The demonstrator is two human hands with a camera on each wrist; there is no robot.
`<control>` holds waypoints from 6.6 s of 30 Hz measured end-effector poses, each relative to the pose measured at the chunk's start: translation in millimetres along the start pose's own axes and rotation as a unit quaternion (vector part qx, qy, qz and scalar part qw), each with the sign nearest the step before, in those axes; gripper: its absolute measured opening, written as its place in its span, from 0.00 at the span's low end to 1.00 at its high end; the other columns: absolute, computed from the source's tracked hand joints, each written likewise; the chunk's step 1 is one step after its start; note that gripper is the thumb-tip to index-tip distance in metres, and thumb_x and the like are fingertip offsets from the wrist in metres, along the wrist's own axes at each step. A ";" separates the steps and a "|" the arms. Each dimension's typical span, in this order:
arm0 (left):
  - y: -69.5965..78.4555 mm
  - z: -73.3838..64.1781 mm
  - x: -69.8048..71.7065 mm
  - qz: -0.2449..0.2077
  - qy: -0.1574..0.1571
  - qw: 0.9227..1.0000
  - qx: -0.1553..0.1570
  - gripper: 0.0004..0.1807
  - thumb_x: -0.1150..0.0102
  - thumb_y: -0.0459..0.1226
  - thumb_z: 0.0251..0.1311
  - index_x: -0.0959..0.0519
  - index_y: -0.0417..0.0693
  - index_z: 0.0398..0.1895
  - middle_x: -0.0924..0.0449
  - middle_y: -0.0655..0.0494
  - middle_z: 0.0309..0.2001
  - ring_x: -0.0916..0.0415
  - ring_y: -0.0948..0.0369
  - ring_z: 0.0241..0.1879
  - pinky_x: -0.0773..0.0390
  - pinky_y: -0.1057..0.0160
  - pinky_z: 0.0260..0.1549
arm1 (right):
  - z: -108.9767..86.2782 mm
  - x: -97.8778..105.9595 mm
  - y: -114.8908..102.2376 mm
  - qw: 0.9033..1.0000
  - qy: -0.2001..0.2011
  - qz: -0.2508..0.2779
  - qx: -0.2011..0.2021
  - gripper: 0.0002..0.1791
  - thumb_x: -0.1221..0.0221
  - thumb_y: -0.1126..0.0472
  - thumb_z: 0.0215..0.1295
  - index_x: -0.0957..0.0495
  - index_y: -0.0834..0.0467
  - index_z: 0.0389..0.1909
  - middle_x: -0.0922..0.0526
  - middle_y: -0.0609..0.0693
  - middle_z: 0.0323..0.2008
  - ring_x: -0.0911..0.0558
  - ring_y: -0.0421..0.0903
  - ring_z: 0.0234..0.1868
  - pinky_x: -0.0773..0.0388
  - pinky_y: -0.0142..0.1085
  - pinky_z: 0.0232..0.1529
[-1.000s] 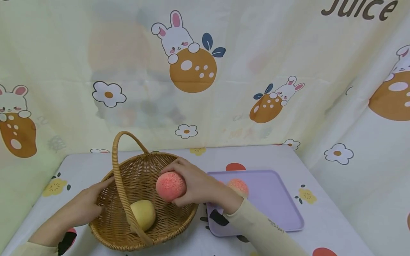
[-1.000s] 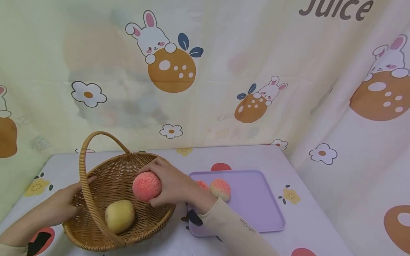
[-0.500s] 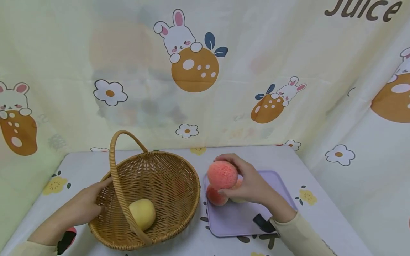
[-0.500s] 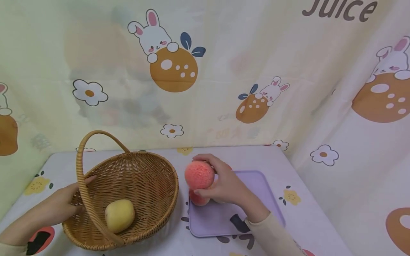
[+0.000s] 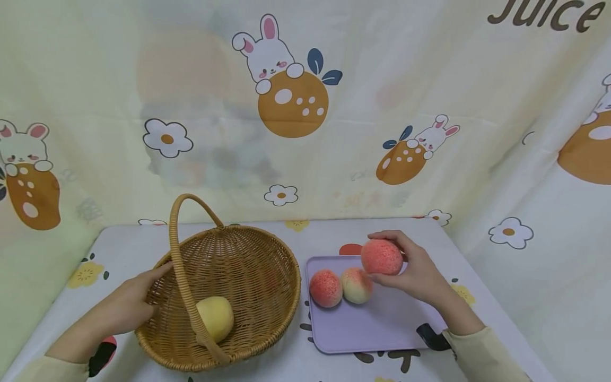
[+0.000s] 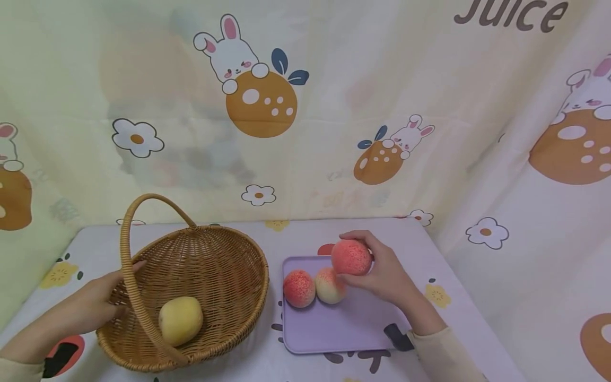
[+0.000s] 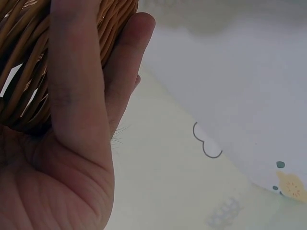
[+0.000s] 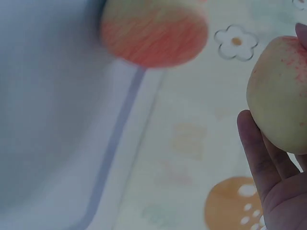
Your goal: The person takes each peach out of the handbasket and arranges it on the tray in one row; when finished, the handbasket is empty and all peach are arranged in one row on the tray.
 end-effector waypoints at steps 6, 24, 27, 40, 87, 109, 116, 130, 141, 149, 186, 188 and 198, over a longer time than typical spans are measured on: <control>3.0 -0.4 -0.2 0.002 0.007 1.000 -0.011 0.51 0.38 0.20 0.45 0.45 0.32 0.77 0.41 0.21 0.69 0.41 0.27 0.67 0.30 0.31 0.54 | -11.2 4.8 34.6 0.997 -0.014 -0.050 -0.063 0.42 0.18 0.58 0.42 0.27 0.51 0.60 0.21 0.47 0.55 0.20 0.48 0.51 0.18 0.39 0.47; 1.6 -0.6 -0.8 0.006 0.008 1.000 -0.005 0.51 0.39 0.21 0.45 0.46 0.32 0.77 0.42 0.21 0.69 0.39 0.26 0.65 0.26 0.32 0.51 | -32.7 -19.4 76.7 0.973 -0.142 -0.165 -0.082 0.48 0.17 0.53 0.36 0.25 0.51 0.65 0.26 0.53 0.61 0.26 0.55 0.60 0.24 0.55 0.55; 1.7 -0.2 -0.3 0.009 0.008 1.000 -0.004 0.51 0.39 0.22 0.45 0.45 0.33 0.78 0.44 0.21 0.70 0.39 0.26 0.65 0.26 0.32 0.51 | -34.5 -14.4 67.6 0.972 -0.168 -0.139 -0.085 0.48 0.22 0.63 0.39 0.29 0.56 0.68 0.27 0.56 0.62 0.27 0.56 0.60 0.24 0.53 0.53; 3.3 0.4 -0.8 0.000 0.004 1.000 -0.013 0.50 0.39 0.20 0.45 0.46 0.32 0.77 0.42 0.21 0.69 0.41 0.27 0.67 0.27 0.33 0.53 | -33.5 -10.6 72.9 0.973 -0.197 -0.070 -0.097 0.41 0.25 0.60 0.52 0.29 0.61 0.67 0.24 0.56 0.61 0.25 0.57 0.58 0.20 0.39 0.47; 6.6 1.7 0.9 0.007 0.006 1.000 -0.019 0.48 0.39 0.20 0.48 0.44 0.32 0.77 0.42 0.22 0.70 0.41 0.27 0.66 0.27 0.32 0.52 | 49.5 -252.2 -157.8 0.896 -0.407 -0.104 0.145 0.57 0.30 0.39 0.57 0.51 0.44 0.81 0.47 0.46 0.78 0.40 0.40 0.73 0.37 0.32 0.66; 8.1 1.2 0.4 0.006 0.005 1.000 -0.025 0.49 0.40 0.20 0.45 0.44 0.31 0.77 0.42 0.22 0.70 0.41 0.27 0.66 0.27 0.32 0.52 | 48.8 -261.1 -156.3 0.911 -0.360 -0.147 0.135 0.35 0.28 0.45 0.57 0.32 0.47 0.62 0.24 0.39 0.50 0.26 0.31 0.45 0.28 0.23 0.44; 8.7 0.5 0.2 0.011 0.007 1.000 -0.020 0.48 0.39 0.20 0.47 0.44 0.31 0.77 0.42 0.22 0.70 0.42 0.26 0.67 0.29 0.31 0.54 | 44.3 -261.2 -151.0 0.907 -0.371 -0.172 0.098 0.39 0.29 0.46 0.58 0.34 0.43 0.70 0.28 0.43 0.55 0.25 0.34 0.41 0.26 0.26 0.36; 10.4 2.9 0.1 0.012 0.005 1.000 -0.022 0.47 0.39 0.20 0.49 0.44 0.30 0.76 0.43 0.22 0.70 0.42 0.26 0.67 0.28 0.32 0.53 | 58.0 -239.3 -142.4 0.935 -0.259 -0.237 0.050 0.50 0.19 0.48 0.36 0.33 0.47 0.64 0.19 0.41 0.42 0.20 0.37 0.38 0.23 0.34 0.35; 8.4 3.4 0.5 0.004 0.001 1.000 -0.015 0.48 0.39 0.20 0.49 0.45 0.30 0.77 0.44 0.22 0.71 0.43 0.26 0.67 0.29 0.31 0.54 | 70.6 -169.0 -130.5 0.988 -0.144 0.008 0.053 0.44 0.25 0.59 0.39 0.30 0.43 0.63 0.31 0.44 0.59 0.24 0.42 0.52 0.22 0.39 0.47; 7.7 3.2 0.7 -0.002 -0.002 1.000 -0.014 0.49 0.38 0.20 0.48 0.46 0.31 0.77 0.44 0.23 0.71 0.44 0.27 0.68 0.30 0.31 0.54 | 62.8 -123.6 -108.0 0.978 -0.088 0.187 0.034 0.46 0.26 0.66 0.44 0.31 0.40 0.67 0.34 0.44 0.64 0.24 0.48 0.57 0.21 0.48 0.52; 7.4 1.1 0.4 -0.004 0.000 1.000 -0.013 0.48 0.39 0.21 0.50 0.46 0.31 0.77 0.43 0.22 0.71 0.43 0.26 0.67 0.28 0.32 0.53 | -24.9 43.0 32.4 0.989 0.055 0.139 -0.012 0.42 0.34 0.81 0.53 0.37 0.64 0.71 0.26 0.50 0.59 0.25 0.43 0.55 0.28 0.25 0.55; 7.7 1.1 0.6 -0.002 0.000 1.000 -0.012 0.48 0.39 0.21 0.50 0.46 0.31 0.77 0.43 0.23 0.71 0.43 0.27 0.68 0.29 0.31 0.54 | -30.0 49.9 38.6 0.991 0.056 0.121 -0.016 0.43 0.34 0.81 0.53 0.37 0.64 0.71 0.26 0.48 0.59 0.25 0.42 0.55 0.29 0.24 0.55; 7.8 0.8 -0.1 0.000 0.000 1.000 -0.011 0.49 0.41 0.19 0.48 0.47 0.31 0.77 0.44 0.22 0.71 0.44 0.26 0.68 0.29 0.31 0.54 | -48.6 62.5 70.5 0.999 0.034 0.005 -0.040 0.42 0.28 0.74 0.52 0.33 0.62 0.70 0.26 0.46 0.59 0.23 0.35 0.51 0.28 0.22 0.51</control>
Point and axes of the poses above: each hand's wrist, its own z-axis towards the middle knuckle, its own x-axis out of the back of the hand, y = z × x, the point moved 6 cm from there along z, towards the middle knuckle
